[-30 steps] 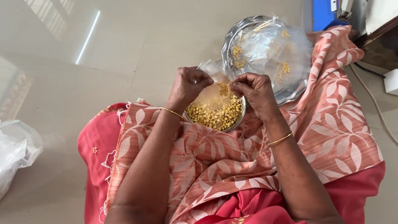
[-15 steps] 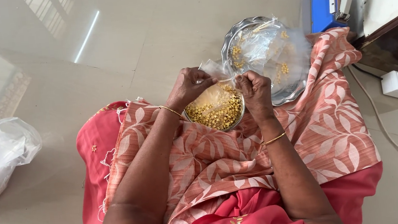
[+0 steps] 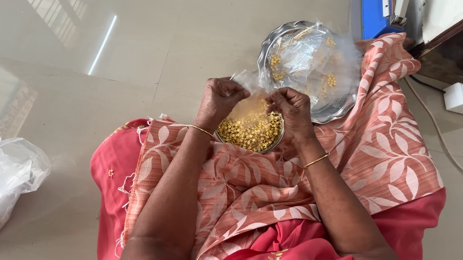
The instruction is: The person sits on the floor and fills small clear plastic bags with gold-colored beads from a steel bowl, then ties each bag closed and places it on a tray holding other filled bags. They repeat this bagging cycle throughout the episode.
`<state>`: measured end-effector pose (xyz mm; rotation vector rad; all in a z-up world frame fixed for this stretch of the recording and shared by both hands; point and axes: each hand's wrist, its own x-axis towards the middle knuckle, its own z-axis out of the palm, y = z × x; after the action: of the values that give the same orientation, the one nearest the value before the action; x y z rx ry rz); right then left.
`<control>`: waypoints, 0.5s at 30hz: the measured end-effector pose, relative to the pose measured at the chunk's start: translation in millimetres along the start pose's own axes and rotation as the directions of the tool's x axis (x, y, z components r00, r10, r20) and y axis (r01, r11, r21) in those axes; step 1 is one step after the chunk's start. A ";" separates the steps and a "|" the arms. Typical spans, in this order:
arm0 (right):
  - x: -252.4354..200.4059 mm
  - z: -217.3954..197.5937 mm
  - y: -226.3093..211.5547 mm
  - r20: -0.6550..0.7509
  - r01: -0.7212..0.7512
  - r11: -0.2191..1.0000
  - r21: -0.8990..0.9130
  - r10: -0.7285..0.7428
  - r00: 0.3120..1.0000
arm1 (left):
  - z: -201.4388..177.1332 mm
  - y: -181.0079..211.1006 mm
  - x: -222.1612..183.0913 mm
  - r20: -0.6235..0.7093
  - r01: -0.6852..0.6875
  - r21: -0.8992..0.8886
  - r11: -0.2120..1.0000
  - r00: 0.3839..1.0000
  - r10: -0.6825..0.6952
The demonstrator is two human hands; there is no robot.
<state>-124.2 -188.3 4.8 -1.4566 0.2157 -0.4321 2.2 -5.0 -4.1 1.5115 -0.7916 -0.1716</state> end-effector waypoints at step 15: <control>-2.1 -24.5 9.3 0.113 0.025 0.818 -0.574 0.049 0.992 | -8.7 -16.8 8.0 -0.229 -0.199 0.245 0.949 0.939 0.256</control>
<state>-134.4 -209.3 -7.4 -2.0743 0.2713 -0.2709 19.1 -4.1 -15.6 1.5934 -0.7866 0.2917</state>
